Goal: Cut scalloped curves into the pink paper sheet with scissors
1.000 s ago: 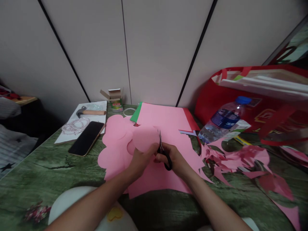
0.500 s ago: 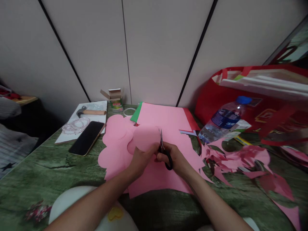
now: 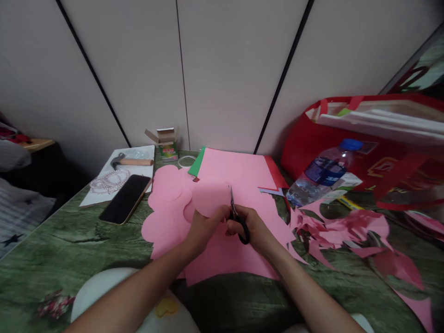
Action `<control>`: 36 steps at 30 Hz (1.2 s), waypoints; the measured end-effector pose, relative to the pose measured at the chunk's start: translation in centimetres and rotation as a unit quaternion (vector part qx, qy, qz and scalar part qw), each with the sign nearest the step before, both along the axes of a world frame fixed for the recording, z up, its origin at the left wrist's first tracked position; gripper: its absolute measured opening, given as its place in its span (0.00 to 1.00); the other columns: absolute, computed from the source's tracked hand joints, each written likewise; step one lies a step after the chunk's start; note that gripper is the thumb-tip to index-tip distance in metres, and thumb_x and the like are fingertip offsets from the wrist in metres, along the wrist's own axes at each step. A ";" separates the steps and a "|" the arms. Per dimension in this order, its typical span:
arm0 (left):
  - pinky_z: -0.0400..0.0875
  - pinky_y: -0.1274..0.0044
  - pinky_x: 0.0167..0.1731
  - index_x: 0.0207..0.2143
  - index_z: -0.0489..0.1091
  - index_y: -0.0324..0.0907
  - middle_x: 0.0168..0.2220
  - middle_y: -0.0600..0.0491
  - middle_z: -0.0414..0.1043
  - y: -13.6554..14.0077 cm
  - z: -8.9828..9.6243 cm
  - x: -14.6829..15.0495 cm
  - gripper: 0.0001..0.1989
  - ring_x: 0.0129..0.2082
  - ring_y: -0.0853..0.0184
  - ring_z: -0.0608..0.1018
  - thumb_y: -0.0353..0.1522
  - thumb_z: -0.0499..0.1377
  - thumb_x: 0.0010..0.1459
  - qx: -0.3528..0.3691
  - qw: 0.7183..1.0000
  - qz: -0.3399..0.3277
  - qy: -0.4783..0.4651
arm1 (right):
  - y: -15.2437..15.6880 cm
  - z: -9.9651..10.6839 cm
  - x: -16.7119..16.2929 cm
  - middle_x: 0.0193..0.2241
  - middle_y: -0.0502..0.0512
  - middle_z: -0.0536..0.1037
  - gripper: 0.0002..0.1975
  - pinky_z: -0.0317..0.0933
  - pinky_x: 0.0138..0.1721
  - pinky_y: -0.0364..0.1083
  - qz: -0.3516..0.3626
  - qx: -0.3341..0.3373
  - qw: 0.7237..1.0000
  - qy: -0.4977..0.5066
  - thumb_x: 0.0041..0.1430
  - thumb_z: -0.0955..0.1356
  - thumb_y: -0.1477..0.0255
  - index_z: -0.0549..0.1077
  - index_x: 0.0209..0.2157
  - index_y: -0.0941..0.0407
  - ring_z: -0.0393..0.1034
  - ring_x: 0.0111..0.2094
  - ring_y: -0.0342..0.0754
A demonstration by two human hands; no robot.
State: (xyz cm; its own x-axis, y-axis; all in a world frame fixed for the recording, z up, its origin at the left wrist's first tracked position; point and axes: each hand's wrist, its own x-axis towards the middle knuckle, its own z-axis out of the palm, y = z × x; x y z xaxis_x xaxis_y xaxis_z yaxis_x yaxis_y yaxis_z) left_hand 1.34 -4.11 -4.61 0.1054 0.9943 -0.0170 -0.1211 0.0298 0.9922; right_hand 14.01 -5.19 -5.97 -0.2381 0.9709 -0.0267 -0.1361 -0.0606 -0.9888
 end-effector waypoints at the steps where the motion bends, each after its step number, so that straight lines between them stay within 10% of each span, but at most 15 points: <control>1: 0.65 0.80 0.20 0.17 0.66 0.39 0.17 0.57 0.68 0.0 0.1 0.0 0.07 0.19 0.71 0.71 0.30 0.57 0.46 0.003 1.000 0.000 0.004 | 0.0 0.0 0.0 0.19 0.45 0.66 0.10 0.61 0.23 0.43 -0.002 0.001 1.000 0.000 0.40 0.70 0.70 0.65 0.24 0.58 0.62 0.20 0.39; 36: 0.58 0.79 0.16 0.17 0.69 0.37 0.14 0.56 0.65 0.6 0.1 -0.5 0.14 0.16 0.72 0.65 0.40 0.60 0.44 0.000 0.992 0.053 0.111 | -0.2 -0.2 0.1 0.13 0.42 0.63 0.06 0.60 0.19 0.42 -0.014 -0.007 1.000 -0.005 0.44 0.68 0.71 0.66 0.22 0.58 0.60 0.14 0.38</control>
State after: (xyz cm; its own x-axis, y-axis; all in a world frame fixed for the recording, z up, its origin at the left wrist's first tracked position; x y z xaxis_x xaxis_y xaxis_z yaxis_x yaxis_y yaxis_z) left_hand 0.88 -3.53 -4.55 -0.0069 0.9996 -0.0272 0.0988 0.0277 0.9947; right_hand 14.13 -5.39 -6.16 -0.2099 0.9768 -0.0428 -0.1288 -0.0710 -0.9891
